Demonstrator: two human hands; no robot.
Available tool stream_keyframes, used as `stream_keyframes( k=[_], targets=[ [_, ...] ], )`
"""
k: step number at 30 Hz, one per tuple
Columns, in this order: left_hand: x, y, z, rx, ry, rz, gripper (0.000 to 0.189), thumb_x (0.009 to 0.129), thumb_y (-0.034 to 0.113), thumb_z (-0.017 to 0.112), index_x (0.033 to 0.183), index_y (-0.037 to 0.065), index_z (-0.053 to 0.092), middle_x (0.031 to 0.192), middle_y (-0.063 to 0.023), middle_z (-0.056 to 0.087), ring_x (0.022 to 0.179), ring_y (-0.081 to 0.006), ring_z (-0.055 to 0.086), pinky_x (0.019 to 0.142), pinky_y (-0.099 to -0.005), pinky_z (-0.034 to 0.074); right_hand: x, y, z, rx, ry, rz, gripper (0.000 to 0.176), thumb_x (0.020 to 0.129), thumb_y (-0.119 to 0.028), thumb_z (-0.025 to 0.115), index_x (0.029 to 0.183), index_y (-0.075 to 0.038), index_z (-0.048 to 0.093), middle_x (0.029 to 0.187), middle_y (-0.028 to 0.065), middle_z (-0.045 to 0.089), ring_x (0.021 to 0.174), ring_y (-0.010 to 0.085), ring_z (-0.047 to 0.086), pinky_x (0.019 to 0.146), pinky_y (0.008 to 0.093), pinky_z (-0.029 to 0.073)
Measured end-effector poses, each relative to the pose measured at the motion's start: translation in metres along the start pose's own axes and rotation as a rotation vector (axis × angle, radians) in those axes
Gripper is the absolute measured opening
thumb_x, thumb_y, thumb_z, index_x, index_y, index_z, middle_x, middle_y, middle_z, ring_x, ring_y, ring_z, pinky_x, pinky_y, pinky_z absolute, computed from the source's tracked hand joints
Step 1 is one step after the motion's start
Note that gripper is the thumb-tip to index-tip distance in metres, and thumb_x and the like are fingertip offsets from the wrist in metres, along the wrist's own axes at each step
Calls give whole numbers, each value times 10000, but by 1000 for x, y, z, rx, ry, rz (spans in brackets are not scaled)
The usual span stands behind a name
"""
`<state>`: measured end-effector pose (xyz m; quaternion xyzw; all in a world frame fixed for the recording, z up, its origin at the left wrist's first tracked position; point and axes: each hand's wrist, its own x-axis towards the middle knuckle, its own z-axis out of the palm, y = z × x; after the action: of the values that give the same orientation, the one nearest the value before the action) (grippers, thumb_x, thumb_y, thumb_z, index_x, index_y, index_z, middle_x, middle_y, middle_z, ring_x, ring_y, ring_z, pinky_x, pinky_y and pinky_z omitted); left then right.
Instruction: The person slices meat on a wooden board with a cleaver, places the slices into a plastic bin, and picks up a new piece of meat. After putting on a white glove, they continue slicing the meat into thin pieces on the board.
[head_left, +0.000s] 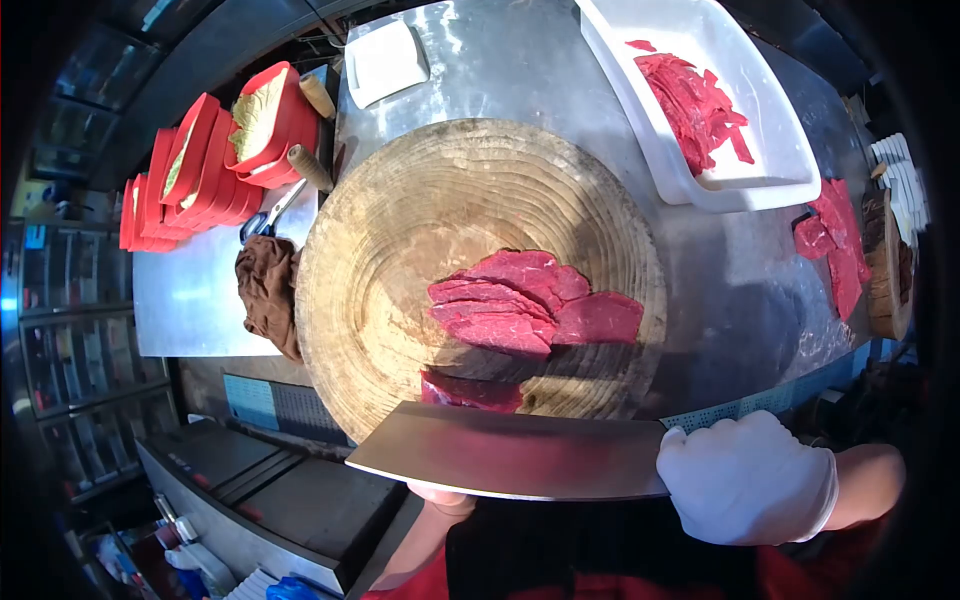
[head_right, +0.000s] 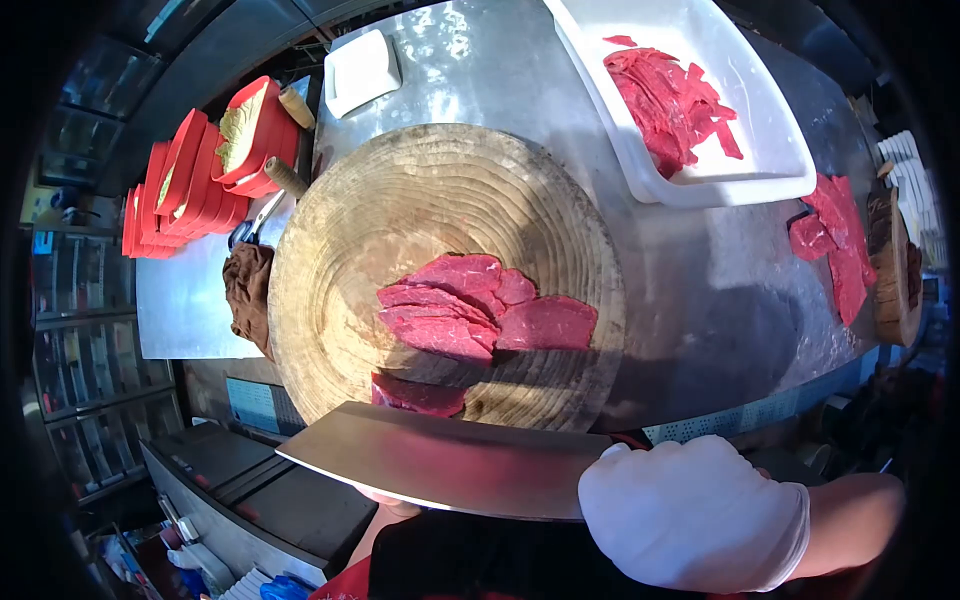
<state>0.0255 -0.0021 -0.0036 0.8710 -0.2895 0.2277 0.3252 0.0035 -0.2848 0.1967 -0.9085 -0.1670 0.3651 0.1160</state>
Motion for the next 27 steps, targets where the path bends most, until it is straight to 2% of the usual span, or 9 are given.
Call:
stream_keyframes(
  k=[6, 12, 15, 17, 18, 20, 23, 24, 27],
  targets=[
    [10, 5, -1, -24, -15, -45, 215, 738, 134, 792, 920, 41, 727, 939, -90, 692, 839, -277, 662, 809, -377, 531, 19, 0, -7, 54, -65, 22, 340, 736, -181, 601, 969, 61, 647, 632, 125, 647, 543, 270, 665, 485, 419, 507],
    [25, 9, 0, -63, -21, -104, 209, 738, 137, 788, 915, 42, 729, 932, -86, 694, 824, -274, 662, 801, -371, 533, 40, 0, -15, 50, -71, -41, 316, 756, -189, 598, 956, 52, 642, 644, 127, 649, 562, 276, 675, 492, 421, 510],
    [34, 6, 5, -97, -23, -122, 207, 738, 139, 786, 912, 42, 730, 929, -84, 695, 816, -272, 663, 797, -368, 534, 55, -4, -16, 136, -202, -3, 281, 759, -196, 604, 918, 34, 633, 644, 135, 642, 558, 278, 671, 483, 417, 506],
    [39, 3, 5, -114, -31, -131, 205, 738, 140, 785, 910, 42, 731, 926, -82, 695, 811, -271, 663, 795, -366, 535, 64, -9, -6, 97, -17, -104, 205, 755, -178, 616, 852, 3, 610, 632, 133, 629, 545, 286, 660, 472, 407, 499],
    [39, 3, 4, -127, -36, -138, 204, 738, 140, 784, 909, 42, 731, 925, -82, 696, 809, -271, 663, 793, -365, 535, 76, -9, -3, 102, -28, -96, 205, 755, -178, 616, 852, 3, 610, 632, 133, 629, 545, 286, 660, 472, 407, 499],
    [42, 8, 2, -156, -33, -148, 202, 738, 141, 783, 908, 43, 732, 923, -80, 696, 803, -270, 664, 791, -363, 535, 110, -10, -4, 146, 209, -304, 97, 781, -148, 575, 772, -52, 586, 634, 71, 557, 499, 216, 613, 441, 329, 485],
    [44, 14, 6, -154, 57, -131, 170, 734, 120, 771, 883, 47, 734, 891, -76, 693, 779, -251, 656, 748, -339, 535, 133, -14, -9, 234, 313, -360, 132, 797, -157, 607, 769, -29, 592, 577, 119, 578, 521, 277, 632, 490, 375, 509],
    [40, 15, 13, -142, 123, -134, 165, 736, 121, 772, 880, 51, 733, 888, -77, 691, 790, -242, 652, 737, -336, 533, 131, -13, -12, 287, 209, -290, 148, 801, -165, 618, 767, -25, 585, 573, 137, 592, 519, 292, 628, 492, 399, 508],
    [42, 7, 11, -113, 122, -22, 175, 741, 90, 767, 907, 59, 721, 925, -88, 665, 816, -243, 637, 714, -344, 523, 116, -19, 10, 305, 415, -310, 121, 796, -139, 602, 785, -19, 591, 579, 155, 600, 540, 326, 639, 503, 429, 512]
  ],
)
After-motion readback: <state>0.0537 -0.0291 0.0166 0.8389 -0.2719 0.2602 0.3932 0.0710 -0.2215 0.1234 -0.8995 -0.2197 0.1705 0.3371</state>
